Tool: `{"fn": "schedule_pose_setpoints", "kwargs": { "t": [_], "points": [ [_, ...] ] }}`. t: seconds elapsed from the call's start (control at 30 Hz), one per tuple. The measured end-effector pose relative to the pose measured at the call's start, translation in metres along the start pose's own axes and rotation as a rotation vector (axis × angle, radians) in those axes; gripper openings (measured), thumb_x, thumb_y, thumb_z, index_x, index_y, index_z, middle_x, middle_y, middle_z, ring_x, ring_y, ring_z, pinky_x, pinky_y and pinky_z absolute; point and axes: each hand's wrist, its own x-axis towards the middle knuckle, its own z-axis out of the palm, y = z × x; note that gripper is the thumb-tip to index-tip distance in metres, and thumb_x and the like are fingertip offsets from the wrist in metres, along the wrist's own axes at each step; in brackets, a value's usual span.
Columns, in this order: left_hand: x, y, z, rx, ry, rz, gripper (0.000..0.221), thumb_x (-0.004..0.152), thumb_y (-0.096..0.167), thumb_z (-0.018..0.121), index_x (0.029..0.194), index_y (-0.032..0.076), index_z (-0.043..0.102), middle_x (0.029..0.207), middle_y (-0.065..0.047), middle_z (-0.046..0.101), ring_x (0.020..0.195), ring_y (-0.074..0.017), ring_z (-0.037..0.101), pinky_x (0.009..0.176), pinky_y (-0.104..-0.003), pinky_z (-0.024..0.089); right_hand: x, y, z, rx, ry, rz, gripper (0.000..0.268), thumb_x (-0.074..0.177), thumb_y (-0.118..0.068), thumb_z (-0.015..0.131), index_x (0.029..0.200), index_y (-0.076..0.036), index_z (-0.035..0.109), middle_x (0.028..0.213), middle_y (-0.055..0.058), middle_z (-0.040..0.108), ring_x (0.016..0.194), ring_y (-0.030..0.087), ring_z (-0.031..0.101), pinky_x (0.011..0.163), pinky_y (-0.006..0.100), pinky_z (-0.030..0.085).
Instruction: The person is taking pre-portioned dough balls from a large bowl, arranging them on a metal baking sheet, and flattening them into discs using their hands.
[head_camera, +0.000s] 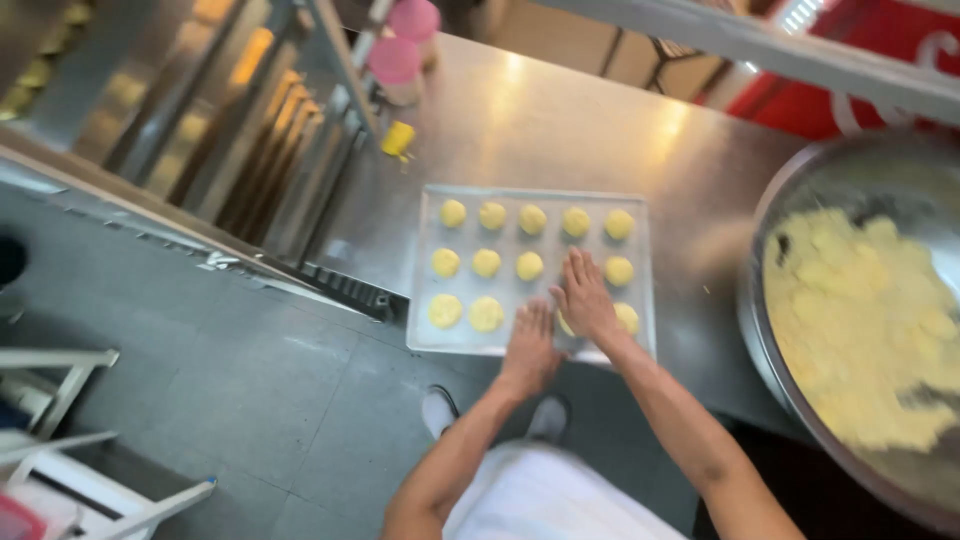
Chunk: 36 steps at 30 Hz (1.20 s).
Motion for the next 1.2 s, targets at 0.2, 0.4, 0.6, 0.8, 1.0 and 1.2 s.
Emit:
{"fn": "schedule_pose_setpoints", "kwargs": {
  "t": [0.2,0.4,0.6,0.8,1.0,1.2],
  "points": [
    [-0.001,-0.003,0.012,-0.103,0.038,-0.04,0.077,0.07,0.043,0.054,0.123,-0.008,0.032,0.127,-0.027,0.032,0.122,-0.0394,0.026,0.101,-0.048,0.018,0.009,0.004,0.022,-0.05,-0.046,0.019,0.064,0.082,-0.045,0.038,0.121,0.006,0.037,0.129,0.026,0.032,0.121,0.04,0.028,0.096,0.044,0.027],
    [0.001,0.005,0.011,-0.082,0.014,-0.082,0.077,0.07,0.047,0.052,0.125,-0.005,0.032,0.133,-0.023,0.026,0.124,-0.0379,0.021,0.102,-0.048,0.018,0.005,0.006,0.02,-0.005,-0.186,0.027,0.073,0.08,-0.05,0.038,0.127,0.005,0.028,0.133,0.027,0.021,0.124,0.043,0.017,0.099,0.051,0.017],
    [0.028,-0.003,-0.006,-0.209,0.047,-0.134,0.06,0.08,0.038,0.048,0.119,-0.007,0.038,0.122,-0.026,0.038,0.118,-0.0401,0.031,0.097,-0.049,0.025,0.002,0.041,0.014,0.358,-0.197,0.078,0.054,0.087,-0.028,0.04,0.13,0.002,0.027,0.133,0.024,0.023,0.122,0.042,0.02,0.095,0.052,0.022],
    [0.085,-0.022,0.02,-0.011,0.011,-0.078,0.07,0.073,0.041,0.054,0.121,-0.006,0.036,0.125,-0.025,0.037,0.122,-0.0367,0.028,0.102,-0.046,0.021,-0.019,0.053,-0.003,-0.098,-0.068,0.114,0.055,0.084,-0.041,0.039,0.121,0.0,0.042,0.131,0.02,0.033,0.123,0.036,0.028,0.097,0.046,0.027],
    [0.079,-0.011,0.009,0.046,-0.067,-0.076,0.074,0.072,0.043,0.055,0.122,-0.008,0.033,0.128,-0.026,0.031,0.125,-0.0364,0.023,0.103,-0.045,0.016,-0.034,0.049,-0.015,-0.083,-0.015,0.139,0.061,0.084,-0.042,0.041,0.121,0.007,0.04,0.129,0.027,0.032,0.121,0.041,0.028,0.097,0.046,0.026],
    [0.076,-0.028,0.037,-0.082,0.011,-0.046,0.072,0.067,0.04,0.058,0.115,-0.01,0.041,0.122,-0.028,0.039,0.12,-0.0392,0.031,0.099,-0.049,0.021,-0.026,0.048,-0.002,-0.106,-0.115,0.142,0.071,0.082,-0.049,0.035,0.121,0.01,0.036,0.125,0.031,0.032,0.121,0.045,0.025,0.098,0.046,0.024]
  ]
}}
